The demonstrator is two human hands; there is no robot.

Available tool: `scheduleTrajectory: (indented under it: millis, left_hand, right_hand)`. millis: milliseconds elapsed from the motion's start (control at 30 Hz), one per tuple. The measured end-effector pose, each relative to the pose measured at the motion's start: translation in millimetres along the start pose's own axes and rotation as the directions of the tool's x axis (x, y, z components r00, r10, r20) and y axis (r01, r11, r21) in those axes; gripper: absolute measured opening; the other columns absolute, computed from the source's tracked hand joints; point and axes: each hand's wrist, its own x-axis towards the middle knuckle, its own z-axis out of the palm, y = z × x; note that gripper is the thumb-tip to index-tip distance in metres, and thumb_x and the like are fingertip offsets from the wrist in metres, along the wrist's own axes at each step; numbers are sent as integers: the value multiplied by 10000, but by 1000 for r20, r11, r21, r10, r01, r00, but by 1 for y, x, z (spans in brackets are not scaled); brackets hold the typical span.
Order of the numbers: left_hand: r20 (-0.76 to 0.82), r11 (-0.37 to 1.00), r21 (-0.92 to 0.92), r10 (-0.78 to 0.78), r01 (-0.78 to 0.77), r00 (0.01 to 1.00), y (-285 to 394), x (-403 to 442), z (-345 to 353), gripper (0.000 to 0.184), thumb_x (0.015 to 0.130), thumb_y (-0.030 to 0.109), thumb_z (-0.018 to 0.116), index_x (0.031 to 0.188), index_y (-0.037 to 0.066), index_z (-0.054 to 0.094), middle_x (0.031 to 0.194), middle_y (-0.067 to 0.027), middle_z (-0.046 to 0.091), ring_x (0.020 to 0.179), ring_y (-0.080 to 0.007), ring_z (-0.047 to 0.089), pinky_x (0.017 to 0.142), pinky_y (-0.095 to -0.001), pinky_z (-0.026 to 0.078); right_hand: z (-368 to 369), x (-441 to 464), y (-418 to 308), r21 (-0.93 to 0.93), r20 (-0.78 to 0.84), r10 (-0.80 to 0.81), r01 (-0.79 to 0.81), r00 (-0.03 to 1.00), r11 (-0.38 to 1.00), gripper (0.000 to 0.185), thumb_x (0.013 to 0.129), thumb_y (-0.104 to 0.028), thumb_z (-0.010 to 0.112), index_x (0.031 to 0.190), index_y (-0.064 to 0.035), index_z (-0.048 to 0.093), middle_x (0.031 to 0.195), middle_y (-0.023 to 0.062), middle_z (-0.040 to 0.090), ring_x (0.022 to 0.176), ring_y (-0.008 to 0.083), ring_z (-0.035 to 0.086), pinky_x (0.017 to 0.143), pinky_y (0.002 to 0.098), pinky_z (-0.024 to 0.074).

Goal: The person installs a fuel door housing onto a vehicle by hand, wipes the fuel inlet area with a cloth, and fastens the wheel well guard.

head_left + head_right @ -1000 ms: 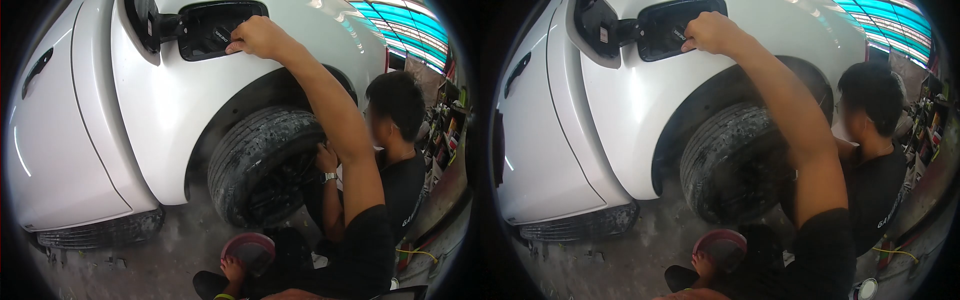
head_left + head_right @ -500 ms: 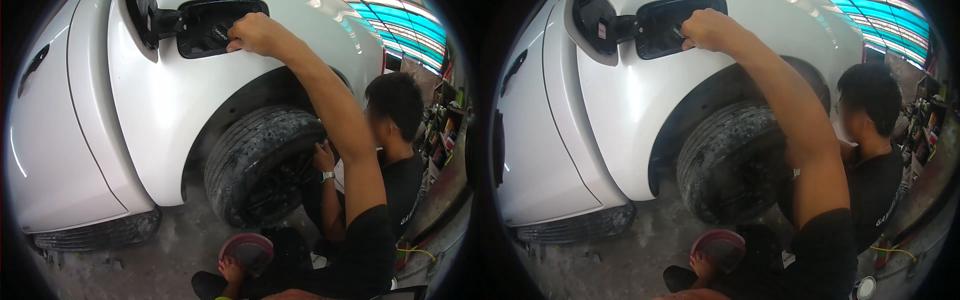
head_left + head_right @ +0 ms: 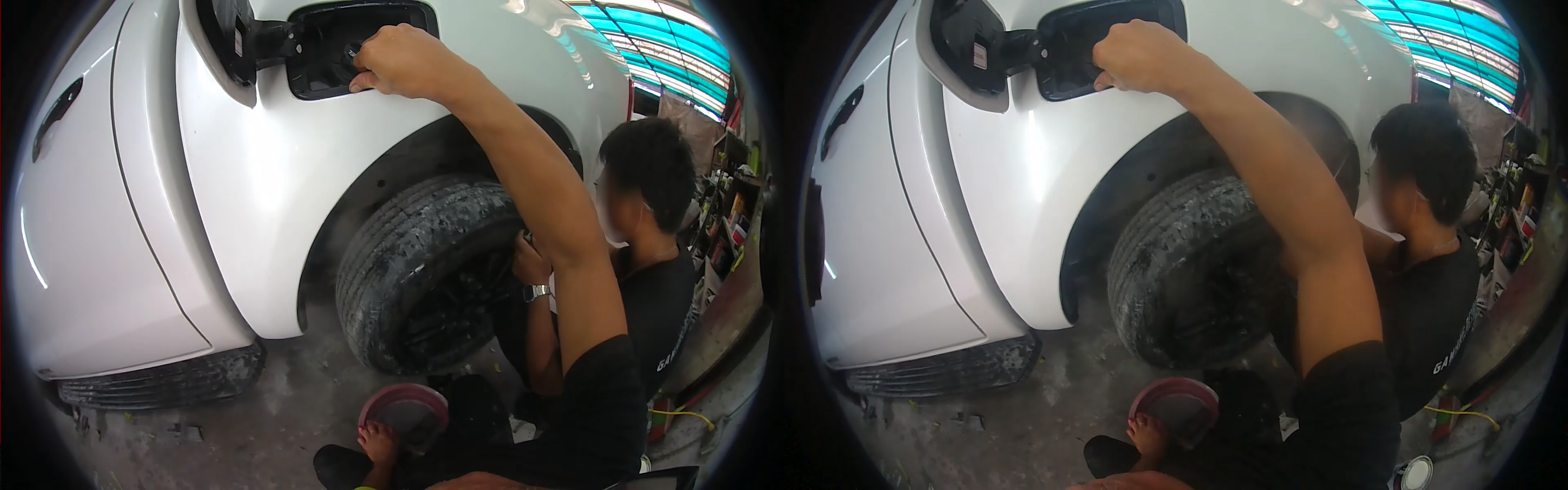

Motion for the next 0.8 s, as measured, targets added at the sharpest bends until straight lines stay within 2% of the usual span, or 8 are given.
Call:
scheduleTrajectory:
  millis: [67, 133, 200, 267, 467, 633, 733, 800]
  left_hand:
    - [13, 1000, -11, -14, 14, 1000, 3, 1, -5, 443, 839, 329, 595, 1145, 12, 641, 1277, -187, 547, 1239, -433, 465, 974, -544, 368]
    - [29, 999, -25, -31, 32, 999, 5, 1, -7, 449, 837, 329, 596, 1148, 8, 638, 1269, -187, 548, 1239, -432, 465, 973, -541, 369]
    - [-36, 1000, 9, -21, 21, 999, 6, -2, -7, 443, 848, 323, 585, 1157, 10, 636, 1286, -193, 544, 1245, -437, 463, 977, -540, 369]
    - [-9, 999, 20, -27, 27, 1000, 5, -2, -8, 439, 857, 320, 575, 1163, 10, 634, 1295, -198, 540, 1250, -443, 460, 981, -542, 369]
    - [36, 999, -13, -46, 46, 998, 4, -1, -8, 452, 884, 317, 542, 1195, -2, 619, 1317, -202, 533, 1259, -459, 453, 987, -554, 368]
    - [24, 999, 45, -12, 11, 1000, -4, 0, 3, 479, 891, 328, 530, 1215, -16, 607, 1321, -192, 530, 1266, -450, 446, 988, -560, 363]
    - [59, 999, -9, -36, 37, 998, 1, 1, -2, 489, 896, 332, 524, 1228, -19, 599, 1328, -196, 520, 1273, -450, 436, 994, -561, 355]
    - [60, 999, -19, -30, 31, 998, 1, 0, -4, 489, 896, 330, 523, 1231, -17, 599, 1335, -201, 513, 1268, -451, 436, 1003, -553, 346]
  right_hand:
    - [-2, 3, -9, 7, 19, 11, -11, 1000, 1000, 268, 803, -316, 747, 788, -49, 730, 764, 182, 684, 762, 387, 680, 685, 436, 555]
    - [-2, 8, -21, -31, 72, 56, -53, 996, 998, 337, 828, -387, 715, 903, -60, 742, 793, 127, 694, 797, 334, 683, 729, 425, 541]
    - [-4, 14, -26, -2, 66, 54, -54, 996, 999, 329, 828, -385, 716, 900, -64, 740, 789, 129, 693, 799, 334, 683, 727, 428, 541]
    - [-5, 14, -28, 21, 67, 64, -65, 996, 998, 322, 828, -382, 716, 897, -69, 738, 786, 132, 692, 800, 334, 684, 726, 430, 541]
    - [-24, -5, -8, -94, 145, 90, -77, 985, 993, 286, 827, -340, 720, 876, -58, 730, 803, 134, 692, 810, 341, 679, 728, 427, 542]
    - [-4, -13, 16, -146, 109, 52, -36, 993, 989, 264, 824, -318, 706, 876, -61, 736, 875, 98, 703, 856, 319, 681, 751, 418, 544]
    - [0, -15, 7, -98, 5, 19, -18, 1000, 995, 283, 831, -334, 690, 877, -59, 739, 876, 92, 699, 849, 310, 681, 754, 414, 546]
    - [0, -11, 4, -114, 13, -6, 7, 1000, 993, 276, 837, -332, 684, 874, -64, 740, 872, 92, 696, 845, 308, 681, 755, 416, 545]
